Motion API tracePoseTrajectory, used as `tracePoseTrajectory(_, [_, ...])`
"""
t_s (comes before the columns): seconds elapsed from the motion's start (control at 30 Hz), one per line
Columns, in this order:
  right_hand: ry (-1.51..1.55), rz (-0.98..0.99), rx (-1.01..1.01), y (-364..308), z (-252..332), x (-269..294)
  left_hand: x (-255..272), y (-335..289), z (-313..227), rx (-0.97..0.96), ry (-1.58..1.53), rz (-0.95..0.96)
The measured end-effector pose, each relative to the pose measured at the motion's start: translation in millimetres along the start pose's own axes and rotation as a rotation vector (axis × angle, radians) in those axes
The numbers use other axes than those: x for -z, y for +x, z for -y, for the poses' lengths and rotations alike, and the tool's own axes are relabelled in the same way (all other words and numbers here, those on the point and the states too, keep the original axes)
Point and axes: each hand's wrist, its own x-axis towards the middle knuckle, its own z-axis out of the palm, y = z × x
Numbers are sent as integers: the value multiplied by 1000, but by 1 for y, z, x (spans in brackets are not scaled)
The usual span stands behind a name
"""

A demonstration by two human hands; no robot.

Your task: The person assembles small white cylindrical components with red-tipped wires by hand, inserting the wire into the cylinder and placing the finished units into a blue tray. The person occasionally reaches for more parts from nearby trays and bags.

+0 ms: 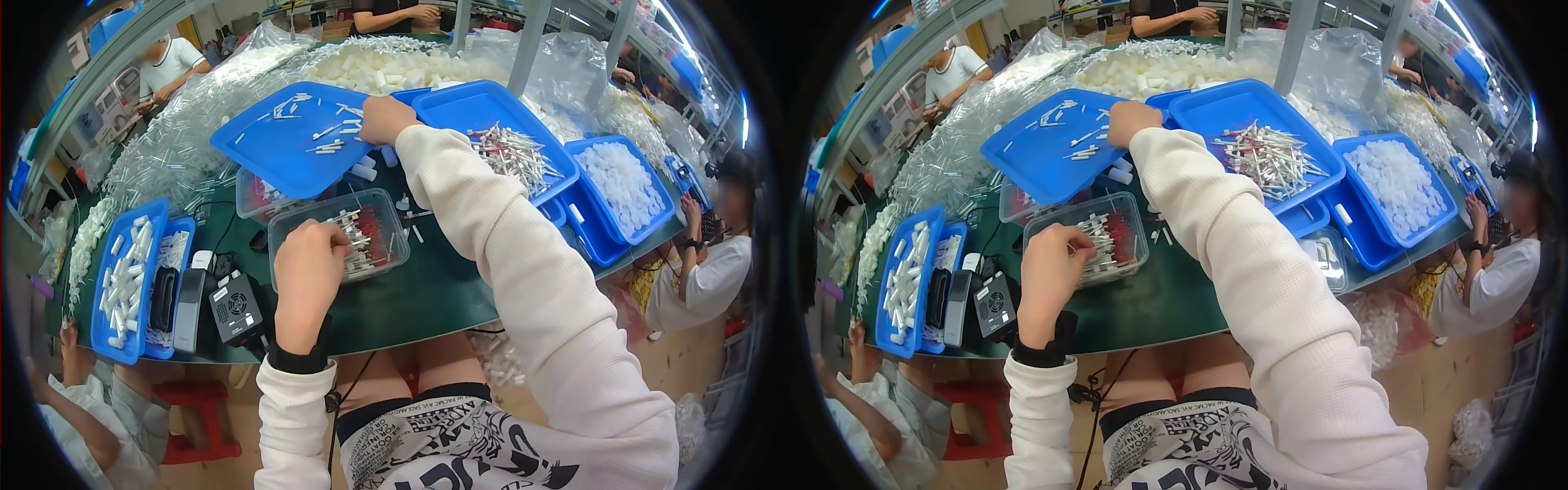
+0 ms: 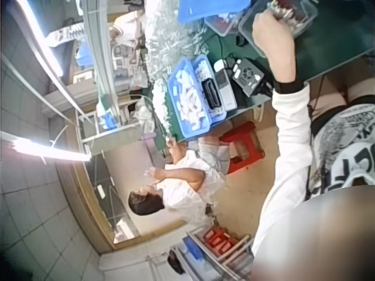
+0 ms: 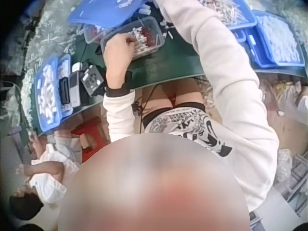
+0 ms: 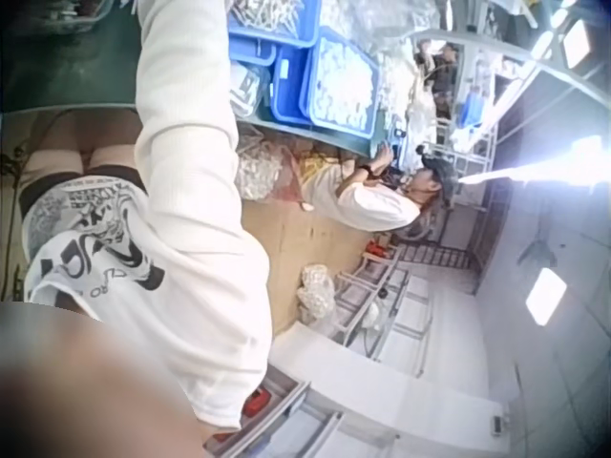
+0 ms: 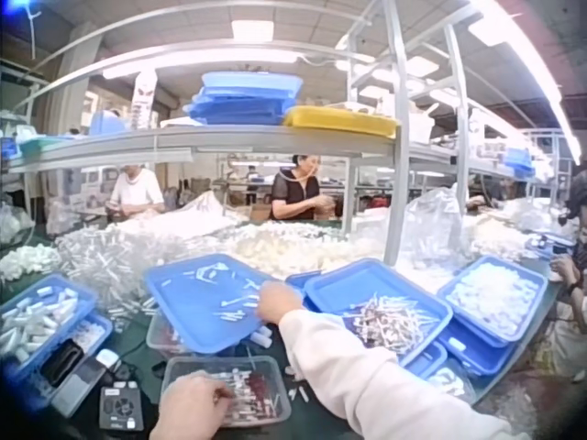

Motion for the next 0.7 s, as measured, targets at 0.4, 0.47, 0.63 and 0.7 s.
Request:
tracePoseTrajectory(0.4, [36, -118, -24, 1, 4, -18, 18, 0, -5, 185, -906, -70])
tracePoseTrajectory(0.47, [39, -136, -40, 4, 1, -20, 21, -1, -5, 190, -1049, -28])
tracePoseTrajectory(0.63, [88, -274, 24, -1, 4, -15, 36, -10, -11, 243, -1328, 68])
tracePoseTrajectory(0.7, [196, -363, 104, -24, 10, 12, 39, -15, -20, 239, -1381, 67])
